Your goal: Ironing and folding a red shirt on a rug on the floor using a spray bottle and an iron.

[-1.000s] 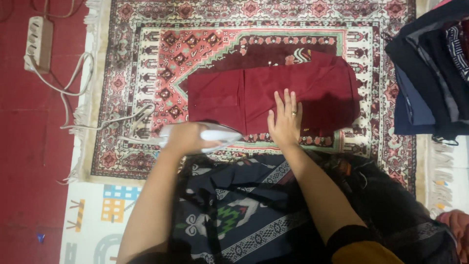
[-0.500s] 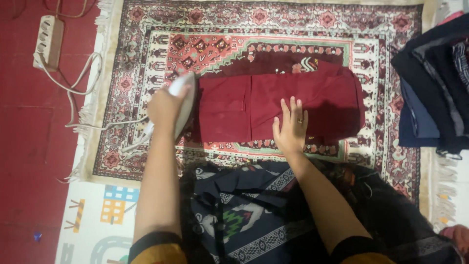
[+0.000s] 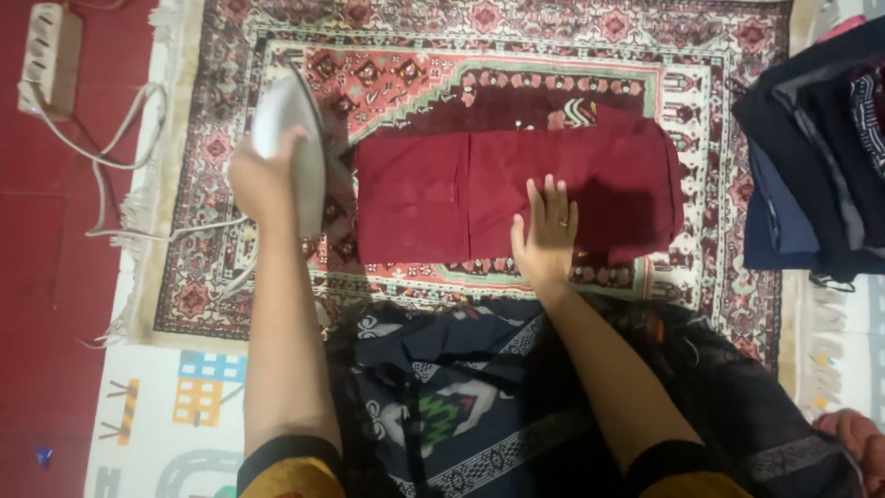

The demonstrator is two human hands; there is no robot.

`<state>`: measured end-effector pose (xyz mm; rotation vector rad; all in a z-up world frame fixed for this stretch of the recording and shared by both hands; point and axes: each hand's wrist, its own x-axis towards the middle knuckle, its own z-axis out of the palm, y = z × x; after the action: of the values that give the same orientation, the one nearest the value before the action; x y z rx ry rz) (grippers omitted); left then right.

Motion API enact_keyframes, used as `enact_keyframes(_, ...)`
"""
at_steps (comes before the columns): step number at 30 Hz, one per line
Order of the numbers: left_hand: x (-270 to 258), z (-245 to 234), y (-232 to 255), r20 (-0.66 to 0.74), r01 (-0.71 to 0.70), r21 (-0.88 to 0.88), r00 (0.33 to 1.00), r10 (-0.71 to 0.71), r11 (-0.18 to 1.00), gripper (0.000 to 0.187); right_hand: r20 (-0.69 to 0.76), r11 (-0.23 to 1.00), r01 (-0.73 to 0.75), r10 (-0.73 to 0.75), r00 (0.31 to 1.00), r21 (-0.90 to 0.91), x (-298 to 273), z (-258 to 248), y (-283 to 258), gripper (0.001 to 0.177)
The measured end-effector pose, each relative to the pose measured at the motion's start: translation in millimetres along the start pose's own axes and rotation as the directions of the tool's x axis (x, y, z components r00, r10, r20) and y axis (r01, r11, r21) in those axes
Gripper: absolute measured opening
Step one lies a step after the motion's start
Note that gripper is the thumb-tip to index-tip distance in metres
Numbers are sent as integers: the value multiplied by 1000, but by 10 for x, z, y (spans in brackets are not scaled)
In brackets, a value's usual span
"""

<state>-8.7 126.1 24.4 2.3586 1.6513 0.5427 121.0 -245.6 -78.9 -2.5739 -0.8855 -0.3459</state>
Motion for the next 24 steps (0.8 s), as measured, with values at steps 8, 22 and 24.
enact_keyframes(8, 20, 555, -228, -194, -192, -899, 980, 34, 394, 49, 13, 1000, -18, 18, 1000, 7, 63, -55, -33, 59)
enact_keyframes(22, -262, 720, -966, 117, 62, -937, 983, 142, 345, 38, 63, 998, -32, 28, 998, 54, 62, 15, 14, 61)
enact_keyframes(24, -319, 620, -843, 175, 105, -857, 980, 94, 504, 40, 59, 996, -27, 22, 998, 90, 47, 18, 19, 61)
